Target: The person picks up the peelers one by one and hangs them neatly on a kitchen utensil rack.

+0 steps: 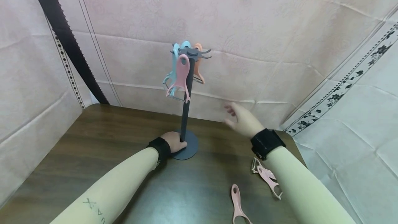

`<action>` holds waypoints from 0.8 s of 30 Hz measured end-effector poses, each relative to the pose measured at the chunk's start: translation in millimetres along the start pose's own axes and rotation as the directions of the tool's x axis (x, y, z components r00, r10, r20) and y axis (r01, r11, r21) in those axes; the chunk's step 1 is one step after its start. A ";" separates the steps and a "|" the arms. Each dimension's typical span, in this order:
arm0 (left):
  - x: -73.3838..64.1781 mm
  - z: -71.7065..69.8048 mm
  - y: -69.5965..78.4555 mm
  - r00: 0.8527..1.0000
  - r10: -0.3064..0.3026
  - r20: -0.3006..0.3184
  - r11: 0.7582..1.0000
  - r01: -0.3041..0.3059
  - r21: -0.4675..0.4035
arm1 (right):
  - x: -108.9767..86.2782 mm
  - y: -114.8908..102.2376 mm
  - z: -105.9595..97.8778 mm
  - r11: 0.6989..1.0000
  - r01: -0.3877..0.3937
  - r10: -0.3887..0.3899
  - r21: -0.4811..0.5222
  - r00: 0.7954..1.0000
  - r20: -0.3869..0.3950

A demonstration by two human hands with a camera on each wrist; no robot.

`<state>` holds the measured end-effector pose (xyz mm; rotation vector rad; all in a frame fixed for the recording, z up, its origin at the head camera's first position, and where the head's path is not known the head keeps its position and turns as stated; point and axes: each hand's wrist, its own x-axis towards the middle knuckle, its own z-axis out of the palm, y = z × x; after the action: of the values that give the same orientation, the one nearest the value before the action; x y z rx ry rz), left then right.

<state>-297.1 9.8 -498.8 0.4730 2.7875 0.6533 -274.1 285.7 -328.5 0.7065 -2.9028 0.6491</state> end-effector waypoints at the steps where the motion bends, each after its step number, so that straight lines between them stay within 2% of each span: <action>1: 0.4 0.3 -0.5 1.000 0.001 0.000 1.000 -0.001 0.000 | -7.4 7.1 4.1 1.000 -0.024 0.024 0.002 0.999 0.038; 4: 1.9 2.2 -2.2 1.000 0.009 -0.006 1.000 -0.009 0.000 | -30.7 26.0 15.1 0.996 -0.092 0.092 -0.006 0.987 0.134; 7: 2.8 3.9 -3.7 1.000 0.020 -0.013 1.000 -0.020 0.008 | -52.8 41.1 24.0 0.990 -0.135 0.138 -0.030 0.975 0.174; 13: 3.8 4.1 -5.0 1.000 0.017 -0.015 1.000 -0.017 0.017 | -90.4 61.9 31.6 0.979 -0.185 0.200 -0.086 0.952 0.231; 17: 3.2 2.9 -4.1 1.000 0.023 -0.012 1.000 -0.023 0.004 | -113.8 70.3 35.3 0.966 -0.202 0.238 -0.160 0.938 0.254; 21: 3.7 3.3 -4.3 1.000 0.027 -0.011 1.000 -0.027 0.015 | -132.2 77.1 35.5 0.937 -0.255 0.312 -0.237 0.918 0.245; 24: 3.8 3.6 -4.1 1.000 0.025 -0.013 0.999 -0.025 0.022 | -140.9 83.2 33.8 0.915 -0.303 0.370 -0.266 0.893 0.256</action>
<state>-300.5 9.2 -504.4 0.5101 2.8081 0.6334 -186.1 397.6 -416.1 0.2908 -3.3504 0.2469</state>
